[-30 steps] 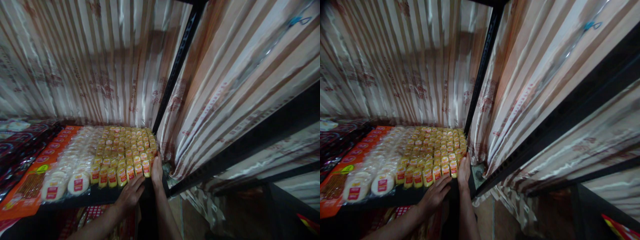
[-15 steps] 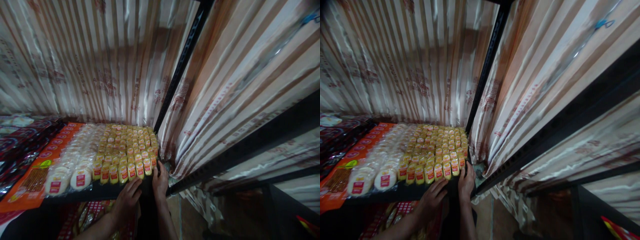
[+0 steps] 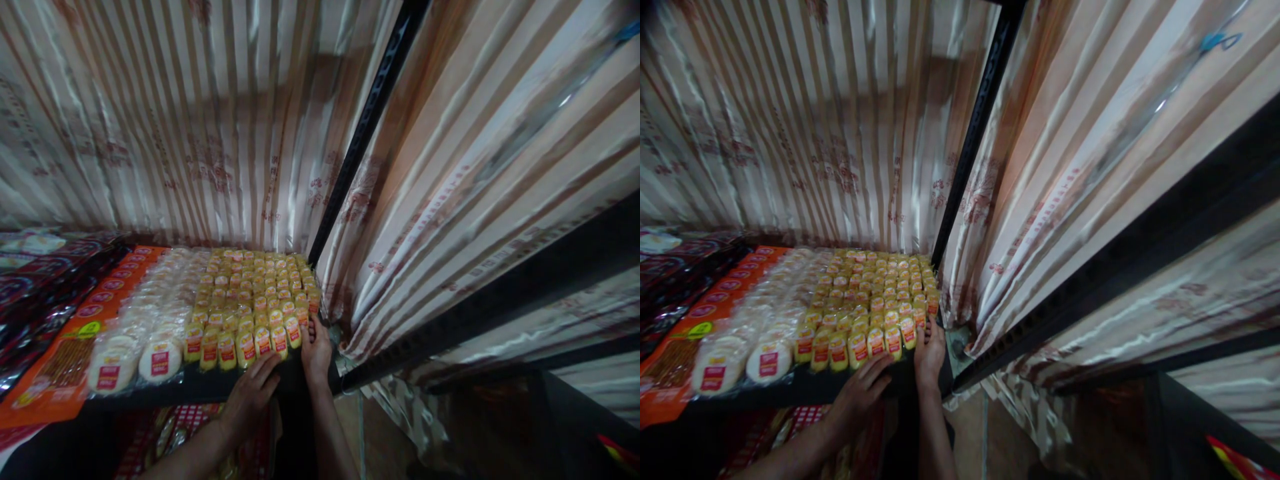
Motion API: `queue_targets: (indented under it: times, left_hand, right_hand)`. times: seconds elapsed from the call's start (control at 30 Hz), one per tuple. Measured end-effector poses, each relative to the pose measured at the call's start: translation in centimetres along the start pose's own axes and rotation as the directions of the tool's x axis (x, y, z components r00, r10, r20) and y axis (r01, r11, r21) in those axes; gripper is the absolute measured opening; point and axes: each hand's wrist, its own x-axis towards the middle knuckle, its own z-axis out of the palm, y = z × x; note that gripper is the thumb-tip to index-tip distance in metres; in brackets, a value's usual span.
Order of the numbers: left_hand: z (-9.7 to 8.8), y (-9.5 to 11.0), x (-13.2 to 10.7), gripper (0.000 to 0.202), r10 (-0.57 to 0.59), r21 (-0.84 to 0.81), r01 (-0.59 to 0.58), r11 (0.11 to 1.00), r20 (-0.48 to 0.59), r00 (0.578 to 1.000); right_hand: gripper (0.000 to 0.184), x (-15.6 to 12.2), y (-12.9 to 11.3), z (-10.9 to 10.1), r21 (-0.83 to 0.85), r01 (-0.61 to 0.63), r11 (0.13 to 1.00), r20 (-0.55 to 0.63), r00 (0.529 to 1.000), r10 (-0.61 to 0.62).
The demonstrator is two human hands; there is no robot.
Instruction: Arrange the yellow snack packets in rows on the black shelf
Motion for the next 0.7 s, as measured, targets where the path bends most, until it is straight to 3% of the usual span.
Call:
queue_targets:
  times: [0.2, 0.4, 0.7]
  left_hand:
    - [0.2, 0.0, -0.3, 0.033, -0.003, -0.035, 0.004, 0.999, 0.016, 1.000]
    - [0.5, 0.0, -0.9, 0.036, -0.008, -0.046, 0.011, 0.999, 0.060, 0.998]
    - [0.6, 0.1, -1.4, 0.034, -0.018, -0.035, 0.020, 0.999, 0.068, 0.998]
  right_hand:
    - [0.058, 0.3, 1.0, 0.1, -0.066, 0.061, 0.996, -0.107, 0.992, -0.068]
    - [0.059, 0.6, 1.1, 0.5, 0.003, 0.000, 1.000, -0.067, 0.998, 0.000]
    - [0.052, -0.2, 0.1, 0.2, 0.035, 0.074, 0.997, -0.044, 0.996, -0.072]
